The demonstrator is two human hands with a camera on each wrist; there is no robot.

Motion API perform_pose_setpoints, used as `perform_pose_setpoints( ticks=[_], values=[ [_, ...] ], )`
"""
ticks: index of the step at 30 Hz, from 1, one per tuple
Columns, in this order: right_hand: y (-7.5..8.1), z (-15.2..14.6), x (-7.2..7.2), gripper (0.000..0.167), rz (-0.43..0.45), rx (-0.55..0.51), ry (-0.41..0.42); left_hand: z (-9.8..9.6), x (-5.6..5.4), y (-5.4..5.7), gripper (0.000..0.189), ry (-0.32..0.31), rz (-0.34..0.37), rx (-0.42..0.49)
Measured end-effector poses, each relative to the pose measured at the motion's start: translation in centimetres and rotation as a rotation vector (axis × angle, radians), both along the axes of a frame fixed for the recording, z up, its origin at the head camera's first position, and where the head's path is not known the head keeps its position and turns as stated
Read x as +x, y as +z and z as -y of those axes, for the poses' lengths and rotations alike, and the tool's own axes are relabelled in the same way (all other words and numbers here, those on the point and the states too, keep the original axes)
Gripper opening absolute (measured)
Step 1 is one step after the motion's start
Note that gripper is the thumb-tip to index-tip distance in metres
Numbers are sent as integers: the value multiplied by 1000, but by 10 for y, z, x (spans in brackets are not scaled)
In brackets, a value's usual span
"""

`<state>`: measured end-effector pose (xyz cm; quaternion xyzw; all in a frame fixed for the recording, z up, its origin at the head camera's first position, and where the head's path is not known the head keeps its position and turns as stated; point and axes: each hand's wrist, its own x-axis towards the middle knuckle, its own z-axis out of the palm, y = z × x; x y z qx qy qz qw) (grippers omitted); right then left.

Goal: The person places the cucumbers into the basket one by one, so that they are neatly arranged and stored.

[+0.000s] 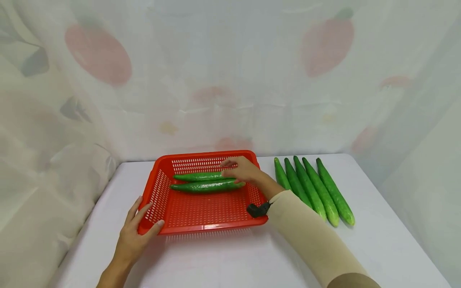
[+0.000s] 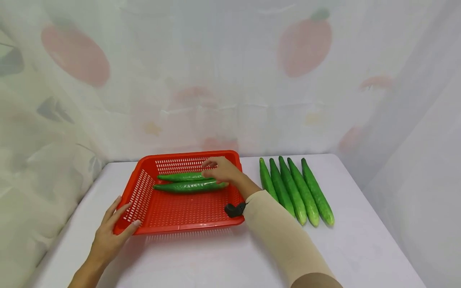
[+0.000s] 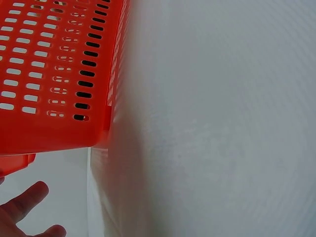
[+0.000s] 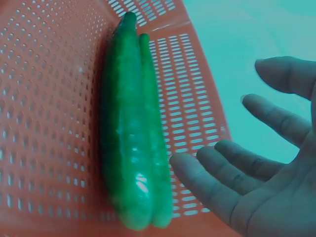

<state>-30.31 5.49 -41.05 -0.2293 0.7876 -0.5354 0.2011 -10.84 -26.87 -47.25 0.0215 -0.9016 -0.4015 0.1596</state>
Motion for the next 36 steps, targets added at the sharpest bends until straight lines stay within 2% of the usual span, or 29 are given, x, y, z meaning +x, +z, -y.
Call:
perform_pose_setpoints(
  ticks=[11, 19, 28, 36],
  values=[
    [31, -24, 21, 37, -57, -88, 12, 0, 0, 0, 66, 3, -7, -16],
    [51, -53, 44, 41, -119, -168, -28, 0, 0, 1, 66, 6, -9, -14],
    [63, -94, 64, 39, -218, -251, -100, 1, 0, 0, 65, 7, -13, -8],
    [60, -135, 80, 37, -296, -332, -202, 2, -1, -3, 65, 3, -23, -5]
  ],
)
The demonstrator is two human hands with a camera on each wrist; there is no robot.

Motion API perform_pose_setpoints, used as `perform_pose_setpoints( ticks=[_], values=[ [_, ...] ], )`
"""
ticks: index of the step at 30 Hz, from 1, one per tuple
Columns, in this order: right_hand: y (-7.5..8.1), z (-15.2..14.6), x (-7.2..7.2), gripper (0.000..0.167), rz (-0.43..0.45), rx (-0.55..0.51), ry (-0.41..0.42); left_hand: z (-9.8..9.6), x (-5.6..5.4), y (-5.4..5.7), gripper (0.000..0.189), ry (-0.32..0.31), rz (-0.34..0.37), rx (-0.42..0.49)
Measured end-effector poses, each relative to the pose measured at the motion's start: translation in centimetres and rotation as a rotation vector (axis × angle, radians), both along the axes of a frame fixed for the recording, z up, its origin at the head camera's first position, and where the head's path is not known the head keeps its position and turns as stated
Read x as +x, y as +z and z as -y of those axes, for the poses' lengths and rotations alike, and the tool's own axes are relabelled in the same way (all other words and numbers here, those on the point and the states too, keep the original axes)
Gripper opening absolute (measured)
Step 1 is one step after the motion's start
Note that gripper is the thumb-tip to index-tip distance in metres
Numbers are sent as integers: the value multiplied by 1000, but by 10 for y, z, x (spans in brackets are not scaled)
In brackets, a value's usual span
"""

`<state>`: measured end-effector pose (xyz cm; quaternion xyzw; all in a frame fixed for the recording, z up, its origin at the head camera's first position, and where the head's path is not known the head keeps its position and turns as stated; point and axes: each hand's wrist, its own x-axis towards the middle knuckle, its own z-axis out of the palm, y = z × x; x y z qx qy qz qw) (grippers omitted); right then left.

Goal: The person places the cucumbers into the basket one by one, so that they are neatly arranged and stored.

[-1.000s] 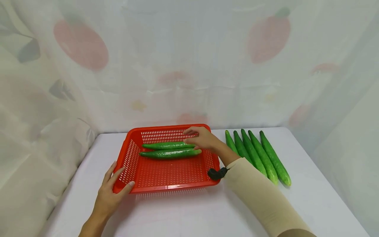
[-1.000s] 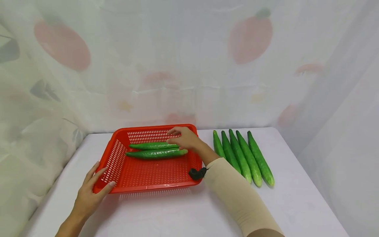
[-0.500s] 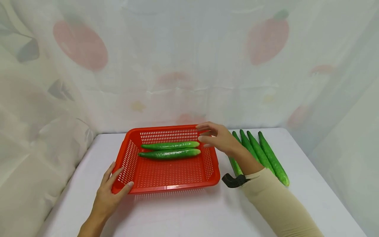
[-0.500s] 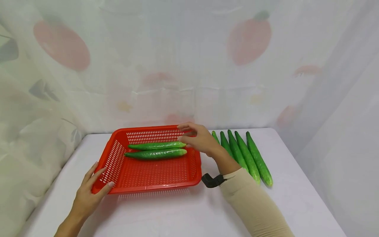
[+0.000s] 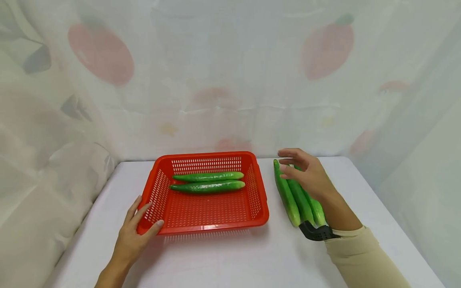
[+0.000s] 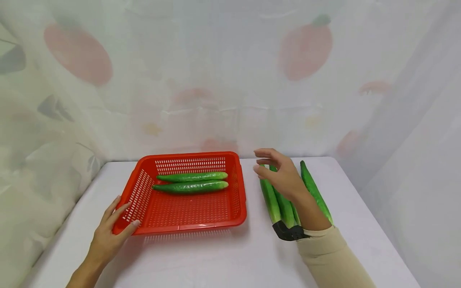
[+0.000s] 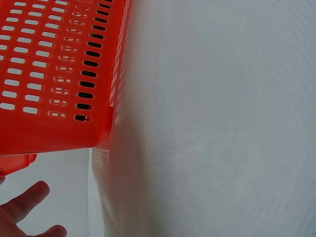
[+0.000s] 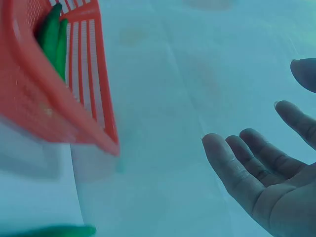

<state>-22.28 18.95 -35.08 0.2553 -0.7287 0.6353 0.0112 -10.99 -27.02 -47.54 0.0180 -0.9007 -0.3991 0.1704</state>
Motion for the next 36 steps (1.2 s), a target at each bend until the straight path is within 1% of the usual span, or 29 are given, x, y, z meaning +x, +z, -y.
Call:
perform_pose_setpoints(
  ticks=[5, 10, 14, 21, 24, 27, 30, 34, 36],
  values=[
    [-2, -23, 10, 38, -64, -13, -58, 1, 0, 1, 65, -6, 5, 12],
    [-5, -45, 19, 39, -97, -43, -103, 1, 0, 1, 66, -8, 18, 15],
    [-9, -58, 24, 39, -103, -81, -141, 1, -1, 1, 66, -3, 12, 6],
    [-16, -76, 28, 38, -137, -182, -173, 1, -1, 1, 66, -4, 12, 10],
    [-20, -82, 29, 38, -150, -206, -206, 1, -1, 1, 66, -6, 10, 14],
    [-26, -88, 30, 37, -154, -206, -242, 2, -1, 1, 66, -7, 11, 12],
    [-31, -93, 32, 37, -147, -182, -296, 2, 0, 1, 67, -3, 14, 8],
    [-42, -101, 36, 37, -132, -145, -377, 2, 0, 1, 66, -7, 9, 12],
    [-47, -107, 39, 36, -129, -139, -403, 2, -1, 0, 66, -11, 2, 13]
  ],
)
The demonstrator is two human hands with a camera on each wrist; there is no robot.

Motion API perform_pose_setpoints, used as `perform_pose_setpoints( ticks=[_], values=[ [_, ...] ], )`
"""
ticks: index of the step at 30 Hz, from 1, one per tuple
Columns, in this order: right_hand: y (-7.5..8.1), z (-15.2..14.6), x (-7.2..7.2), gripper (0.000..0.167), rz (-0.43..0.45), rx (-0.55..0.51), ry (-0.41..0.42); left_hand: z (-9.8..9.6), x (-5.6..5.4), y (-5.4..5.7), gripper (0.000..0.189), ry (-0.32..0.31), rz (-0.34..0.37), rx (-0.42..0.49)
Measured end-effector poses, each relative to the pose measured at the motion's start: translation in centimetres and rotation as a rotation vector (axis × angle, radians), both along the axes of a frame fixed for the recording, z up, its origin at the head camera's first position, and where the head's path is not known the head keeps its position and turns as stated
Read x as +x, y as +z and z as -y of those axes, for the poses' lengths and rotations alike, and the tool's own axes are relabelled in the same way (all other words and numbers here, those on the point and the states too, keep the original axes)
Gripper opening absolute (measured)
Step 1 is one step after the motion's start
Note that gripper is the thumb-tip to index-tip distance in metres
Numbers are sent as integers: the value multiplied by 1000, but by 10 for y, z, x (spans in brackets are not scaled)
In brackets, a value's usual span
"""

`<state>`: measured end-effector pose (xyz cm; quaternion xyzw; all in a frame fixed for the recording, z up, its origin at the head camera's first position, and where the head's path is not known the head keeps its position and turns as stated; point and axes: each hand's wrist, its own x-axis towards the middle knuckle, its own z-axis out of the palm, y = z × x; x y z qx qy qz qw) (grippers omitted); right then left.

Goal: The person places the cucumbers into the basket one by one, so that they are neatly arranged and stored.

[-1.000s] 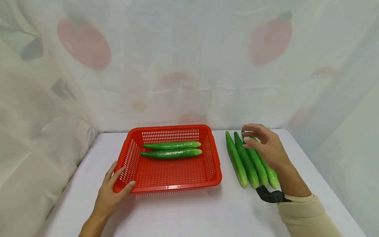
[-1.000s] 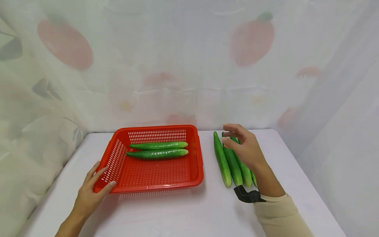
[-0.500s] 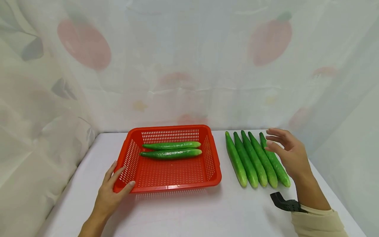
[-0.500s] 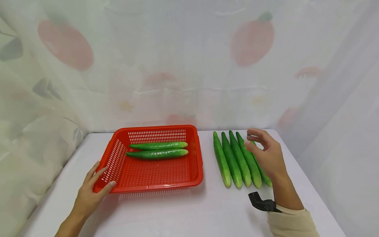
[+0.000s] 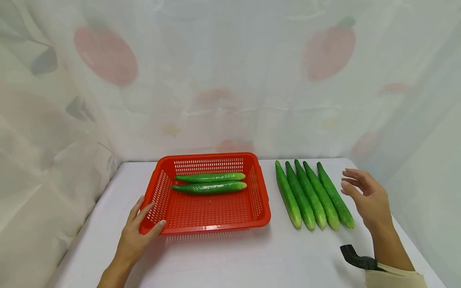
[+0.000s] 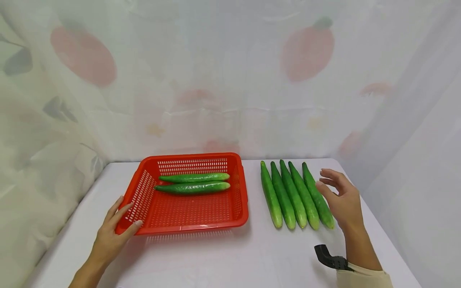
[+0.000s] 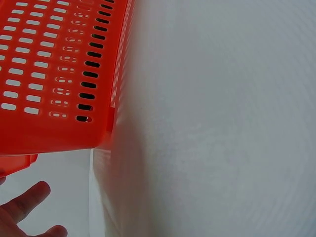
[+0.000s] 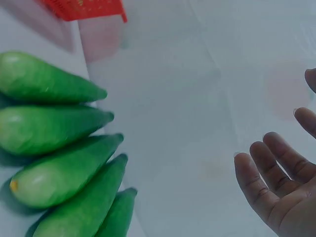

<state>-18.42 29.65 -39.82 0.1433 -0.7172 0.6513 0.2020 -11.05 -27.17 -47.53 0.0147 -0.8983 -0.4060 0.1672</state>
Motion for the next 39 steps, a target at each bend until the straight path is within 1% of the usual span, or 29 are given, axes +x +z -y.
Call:
perform_pose_setpoints(
  ticks=[3, 5, 10, 13, 16, 18, 21, 25, 28, 33, 35, 39],
  values=[
    [-9, -9, 3, 35, 18, 6, -49, 0, -1, -1, 66, 0, -4, -4],
    [-15, -14, 5, 35, 35, 32, -94, 0, -1, -1, 66, 2, -2, -7],
    [-29, -23, 5, 36, 109, 180, -256, 0, -1, 1, 66, 10, 4, -14],
    [-38, -28, 2, 37, 151, 214, -307, 0, -1, 1, 66, 10, 3, -14],
    [-48, -32, -2, 37, 196, 211, -323, 0, -1, 0, 66, 10, 2, -17],
    [-55, -35, -4, 37, 233, 227, -334, 0, -1, 0, 66, 11, 0, -18],
    [-65, -40, -5, 40, 294, 258, -345, -1, -1, 0, 66, 8, 2, -15],
    [-75, -44, -6, 45, 353, 284, -352, -1, -1, 0, 65, 7, 0, -11],
    [-80, -45, -7, 50, 391, 314, -346, -1, -1, 0, 65, 10, -3, -12],
    [-90, -46, -10, 58, 465, 397, -326, 0, -1, 0, 64, 12, -8, -20],
    [-94, -46, -12, 60, 478, 424, -318, 0, -1, 0, 64, 13, -7, -20],
    [-102, -48, -13, 60, 472, 445, -296, 0, -1, 0, 64, 11, -6, -18]
  ],
)
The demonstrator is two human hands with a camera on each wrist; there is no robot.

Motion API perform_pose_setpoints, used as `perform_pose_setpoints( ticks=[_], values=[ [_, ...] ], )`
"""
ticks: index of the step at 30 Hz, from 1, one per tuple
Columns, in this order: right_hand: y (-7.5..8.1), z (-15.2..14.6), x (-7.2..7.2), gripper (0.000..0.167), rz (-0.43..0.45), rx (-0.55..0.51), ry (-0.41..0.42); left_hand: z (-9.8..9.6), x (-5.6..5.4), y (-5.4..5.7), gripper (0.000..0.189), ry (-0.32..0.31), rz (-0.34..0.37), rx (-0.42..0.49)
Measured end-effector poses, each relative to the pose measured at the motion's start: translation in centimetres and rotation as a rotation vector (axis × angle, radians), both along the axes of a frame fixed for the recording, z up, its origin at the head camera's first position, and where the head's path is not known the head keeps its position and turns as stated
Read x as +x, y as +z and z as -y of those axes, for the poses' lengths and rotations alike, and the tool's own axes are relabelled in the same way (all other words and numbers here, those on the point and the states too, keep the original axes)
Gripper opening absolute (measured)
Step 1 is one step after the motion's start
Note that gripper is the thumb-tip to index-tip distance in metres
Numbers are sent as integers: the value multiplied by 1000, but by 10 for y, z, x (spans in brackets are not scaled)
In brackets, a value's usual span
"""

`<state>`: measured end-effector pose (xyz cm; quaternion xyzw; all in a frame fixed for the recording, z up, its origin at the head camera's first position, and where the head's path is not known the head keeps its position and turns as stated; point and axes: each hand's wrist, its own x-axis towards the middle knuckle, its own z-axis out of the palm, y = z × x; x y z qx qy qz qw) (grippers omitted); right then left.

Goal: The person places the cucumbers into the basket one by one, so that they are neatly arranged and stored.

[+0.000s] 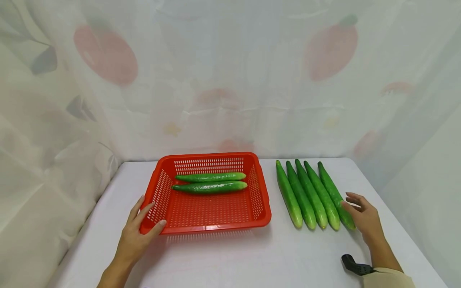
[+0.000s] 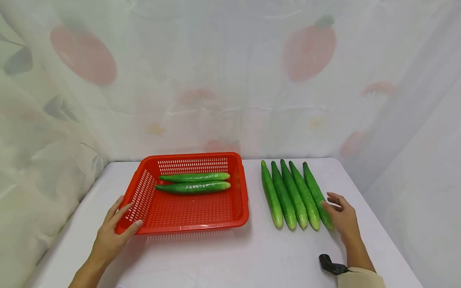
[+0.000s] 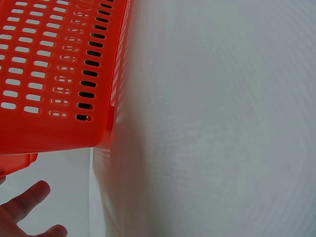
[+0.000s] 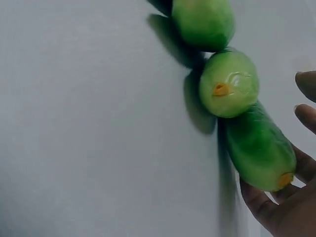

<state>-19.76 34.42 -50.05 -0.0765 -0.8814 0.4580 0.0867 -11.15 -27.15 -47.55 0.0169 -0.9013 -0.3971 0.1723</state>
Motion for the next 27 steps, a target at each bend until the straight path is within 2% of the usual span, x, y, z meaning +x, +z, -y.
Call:
perform_pose_setpoints(
  ticks=[7, 11, 17, 27],
  values=[
    [-14, -1, -2, 55, -17, 32, 35, -1, 0, 0, 65, -2, 1, 5],
    [-18, -1, -3, 52, -2, 49, 26, -1, 1, 0, 64, 0, 2, 4],
    [-15, 0, -2, 52, 38, 38, -20, 0, 1, 1, 64, -1, 0, 4],
    [-14, 2, -1, 53, 51, 88, -17, -1, 1, 2, 65, -3, 13, 14]
  ],
)
